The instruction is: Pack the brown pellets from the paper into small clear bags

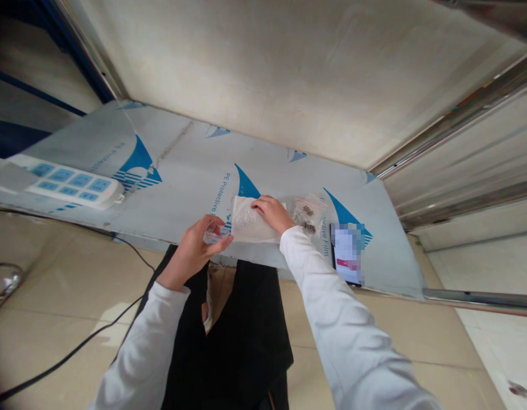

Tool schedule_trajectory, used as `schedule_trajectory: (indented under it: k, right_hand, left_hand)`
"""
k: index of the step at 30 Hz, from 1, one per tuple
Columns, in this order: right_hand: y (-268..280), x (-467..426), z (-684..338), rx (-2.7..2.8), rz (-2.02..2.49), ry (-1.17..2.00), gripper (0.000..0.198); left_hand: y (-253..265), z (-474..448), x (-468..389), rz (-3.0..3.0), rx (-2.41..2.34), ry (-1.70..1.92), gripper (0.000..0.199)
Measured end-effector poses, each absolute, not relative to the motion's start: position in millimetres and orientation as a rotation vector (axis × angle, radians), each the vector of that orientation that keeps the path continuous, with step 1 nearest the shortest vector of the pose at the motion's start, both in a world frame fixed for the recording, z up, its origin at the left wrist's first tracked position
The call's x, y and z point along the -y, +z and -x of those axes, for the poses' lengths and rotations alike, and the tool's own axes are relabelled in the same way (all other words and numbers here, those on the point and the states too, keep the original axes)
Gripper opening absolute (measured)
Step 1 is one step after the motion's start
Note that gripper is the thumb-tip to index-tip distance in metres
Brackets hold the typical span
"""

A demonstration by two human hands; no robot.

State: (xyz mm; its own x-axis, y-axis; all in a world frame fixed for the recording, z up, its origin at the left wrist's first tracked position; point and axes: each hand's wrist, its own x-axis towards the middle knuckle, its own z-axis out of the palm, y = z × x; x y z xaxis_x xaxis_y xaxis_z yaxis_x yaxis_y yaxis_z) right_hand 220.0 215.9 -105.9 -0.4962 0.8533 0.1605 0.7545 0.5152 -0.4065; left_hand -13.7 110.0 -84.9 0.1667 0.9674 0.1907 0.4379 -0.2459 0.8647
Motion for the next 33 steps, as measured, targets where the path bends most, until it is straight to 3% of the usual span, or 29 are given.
schedule_trajectory:
  k: [4,8,12,20,24,28,33]
  right_hand:
    - [-86.1,-199.0,-205.4,2.278,1.357,0.416,0.015]
    - [-40.3,-149.4,-170.1,2.006,1.288,0.629,0.018]
    - [-9.4,-114.4,-149.9,2.177,1.249,0.724,0.017]
    - [1.3,-112.5,-158.4,2.455,1.254,0.599,0.021]
    - [-11.6,-127.0,-184.8,2.154,1.289,0.731,0.023]
    - [-57.9,-160.1,-227.0,1.943,1.75,0.436,0.018]
    - [-105.0,-176.0,-244.5,1.974,1.863,0.345,0.008]
  left_hand:
    - [-84.4,12.1,-109.5,-1.774,-1.343,1.02,0.03]
    - [-80.1,7.0,-108.6,-1.748,-1.327,1.076,0.029]
    - [-75.7,0.1,-106.2,-1.736,-1.224,1.142,0.027]
    - [-79.9,-9.7,-102.0,-1.803,-1.215,1.126,0.032]
    - [-76.8,-8.1,-102.5,-1.781,-1.266,1.19,0.029]
    - [-75.3,-2.8,-104.4,-1.731,-1.331,1.219,0.03]
    - [-78.4,1.5,-104.0,-1.715,-1.36,1.197,0.031]
